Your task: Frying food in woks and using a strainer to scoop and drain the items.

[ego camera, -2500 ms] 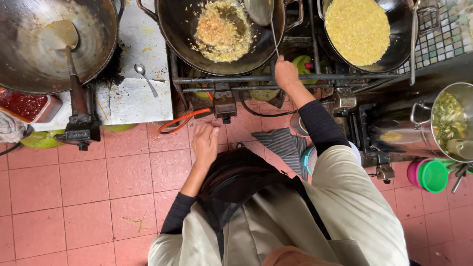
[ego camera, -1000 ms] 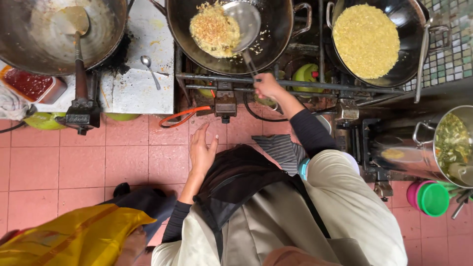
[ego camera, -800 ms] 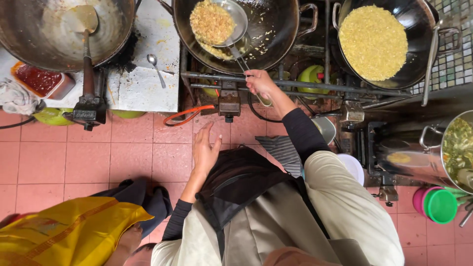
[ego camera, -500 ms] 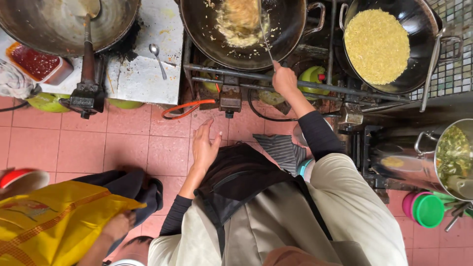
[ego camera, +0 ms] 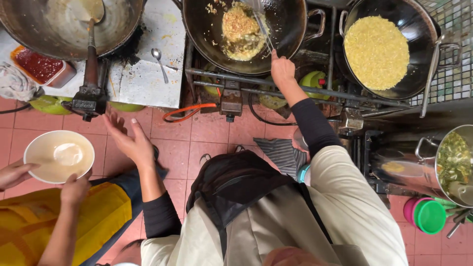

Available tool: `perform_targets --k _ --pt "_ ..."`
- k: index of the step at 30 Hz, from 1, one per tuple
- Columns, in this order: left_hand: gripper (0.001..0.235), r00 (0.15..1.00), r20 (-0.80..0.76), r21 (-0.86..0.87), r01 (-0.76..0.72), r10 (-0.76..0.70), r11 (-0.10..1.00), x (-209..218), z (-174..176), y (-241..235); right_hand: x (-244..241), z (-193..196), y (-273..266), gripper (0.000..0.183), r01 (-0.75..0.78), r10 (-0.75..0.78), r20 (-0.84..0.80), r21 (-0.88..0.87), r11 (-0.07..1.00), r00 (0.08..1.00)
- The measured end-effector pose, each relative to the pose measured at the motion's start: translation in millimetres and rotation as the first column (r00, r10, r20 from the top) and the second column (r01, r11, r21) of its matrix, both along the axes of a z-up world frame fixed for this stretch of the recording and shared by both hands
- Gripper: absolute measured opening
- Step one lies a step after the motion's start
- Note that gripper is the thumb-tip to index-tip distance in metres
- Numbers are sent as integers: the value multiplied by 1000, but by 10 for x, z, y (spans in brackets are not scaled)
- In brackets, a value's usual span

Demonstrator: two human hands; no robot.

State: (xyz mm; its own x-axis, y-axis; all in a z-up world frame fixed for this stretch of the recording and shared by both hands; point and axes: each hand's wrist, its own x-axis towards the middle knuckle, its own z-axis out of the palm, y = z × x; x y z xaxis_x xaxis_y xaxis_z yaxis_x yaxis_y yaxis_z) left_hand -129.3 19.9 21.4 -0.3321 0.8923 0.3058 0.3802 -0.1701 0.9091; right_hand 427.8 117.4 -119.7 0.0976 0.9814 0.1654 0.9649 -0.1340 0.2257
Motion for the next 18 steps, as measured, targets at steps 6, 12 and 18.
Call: perform_targets --k 6,12,18 --pt "50 979 185 -243 126 -81 962 311 -978 -296 76 1269 -662 50 -189 209 124 -159 969 970" --pt "50 816 578 -497 384 -33 778 706 -1840 -877 385 2650 -1448 60 -235 299 136 -357 904 944" --pt "44 825 565 -601 426 -17 677 877 -2024 -853 343 1791 -1305 65 -213 237 50 -288 934 970"
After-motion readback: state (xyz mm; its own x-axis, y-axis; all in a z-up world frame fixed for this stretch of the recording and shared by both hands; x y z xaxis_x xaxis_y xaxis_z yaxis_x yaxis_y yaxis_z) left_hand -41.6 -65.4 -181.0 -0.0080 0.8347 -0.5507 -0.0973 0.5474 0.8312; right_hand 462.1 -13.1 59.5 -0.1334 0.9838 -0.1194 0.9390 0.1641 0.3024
